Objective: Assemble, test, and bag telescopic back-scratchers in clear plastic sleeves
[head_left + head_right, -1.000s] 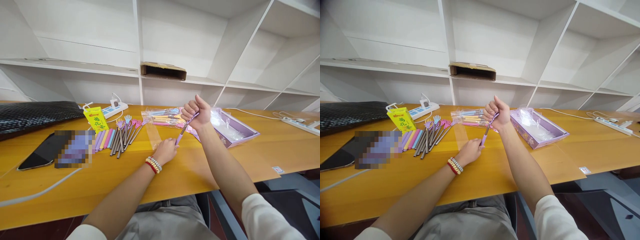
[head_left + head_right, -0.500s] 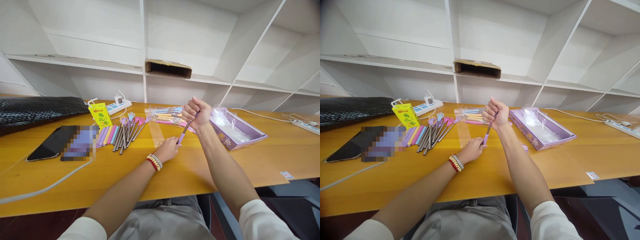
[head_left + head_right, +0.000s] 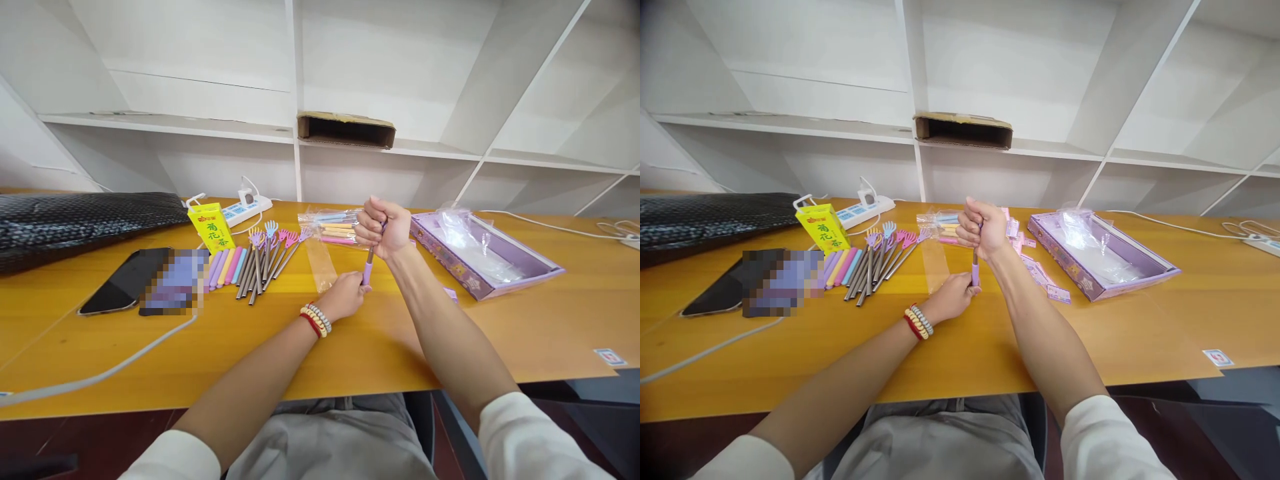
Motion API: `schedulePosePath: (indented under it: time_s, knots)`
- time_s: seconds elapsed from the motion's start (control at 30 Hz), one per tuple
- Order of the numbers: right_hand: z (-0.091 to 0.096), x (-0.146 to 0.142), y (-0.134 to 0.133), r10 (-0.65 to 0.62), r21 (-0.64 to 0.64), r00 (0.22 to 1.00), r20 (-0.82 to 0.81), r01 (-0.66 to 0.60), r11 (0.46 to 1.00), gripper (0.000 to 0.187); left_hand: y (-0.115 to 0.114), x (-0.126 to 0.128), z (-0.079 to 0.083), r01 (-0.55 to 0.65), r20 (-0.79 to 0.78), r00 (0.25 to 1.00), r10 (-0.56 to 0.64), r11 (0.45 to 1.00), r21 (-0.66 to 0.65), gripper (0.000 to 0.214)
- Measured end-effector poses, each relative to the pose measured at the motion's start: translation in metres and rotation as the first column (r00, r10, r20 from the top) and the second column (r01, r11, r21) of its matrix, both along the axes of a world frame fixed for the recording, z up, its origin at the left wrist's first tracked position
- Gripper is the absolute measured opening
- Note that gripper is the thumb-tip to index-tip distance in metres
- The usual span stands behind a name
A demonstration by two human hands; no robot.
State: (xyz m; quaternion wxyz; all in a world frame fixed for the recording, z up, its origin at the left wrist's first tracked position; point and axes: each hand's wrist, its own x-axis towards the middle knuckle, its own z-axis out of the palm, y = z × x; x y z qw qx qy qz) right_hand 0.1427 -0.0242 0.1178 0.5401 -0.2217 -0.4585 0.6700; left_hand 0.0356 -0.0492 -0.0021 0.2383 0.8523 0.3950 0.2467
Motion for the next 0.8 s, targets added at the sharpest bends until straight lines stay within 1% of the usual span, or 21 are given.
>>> schedulePosePath:
  time_s: [0.2, 0.37, 0.47, 0.53, 0.6, 0.67, 0.73, 0.8]
  knots:
    - [-0.005, 0.002, 0.001, -0.045, -0.017, 0.999, -0.007, 0.045, 0.999, 0.044, 0.0, 0.001, 0.003, 0.013, -0.008, 1.0, -0.013, 0.999, -0.046, 0.013]
    - [-0.009, 0.006, 0.001, -0.025, -0.009, 0.999, -0.027, 0.025, 1.0, 0.043, 0.0, 0.001, 0.002, 0.015, -0.018, 1.0, -0.015, 1.0, -0.023, 0.014]
    - [-0.01, 0.01, 0.001, -0.021, 0.011, 1.0, -0.02, 0.021, 1.0, 0.042, 0.0, 0.002, 0.002, 0.009, -0.02, 1.0, -0.009, 1.0, -0.023, 0.013]
    - [-0.01, 0.013, 0.002, 0.004, 0.037, 1.0, -0.009, -0.003, 0.999, 0.04, -0.001, 0.002, 0.003, 0.007, -0.016, 1.0, -0.007, 0.999, -0.033, 0.013]
    - [-0.009, 0.016, 0.003, 0.002, 0.079, 1.0, 0.004, -0.003, 0.997, 0.034, -0.001, 0.002, 0.003, 0.003, -0.018, 1.0, -0.004, 0.999, -0.043, 0.013]
    - [-0.012, 0.021, 0.003, -0.058, 0.122, 0.998, 0.016, 0.055, 0.991, 0.028, -0.001, 0.002, 0.002, -0.009, -0.027, 1.0, 0.007, 0.999, -0.044, 0.014]
    - [-0.021, 0.028, 0.003, -0.145, 0.141, 0.989, 0.032, 0.139, 0.98, 0.041, 0.0, 0.002, 0.0, -0.026, -0.026, 0.999, 0.025, 0.999, -0.04, 0.016]
    - [-0.037, 0.036, 0.001, -0.205, 0.144, 0.976, 0.07, 0.193, 0.97, 0.051, 0.002, 0.001, 0.0, -0.048, -0.02, 0.999, 0.048, 0.998, -0.032, 0.018]
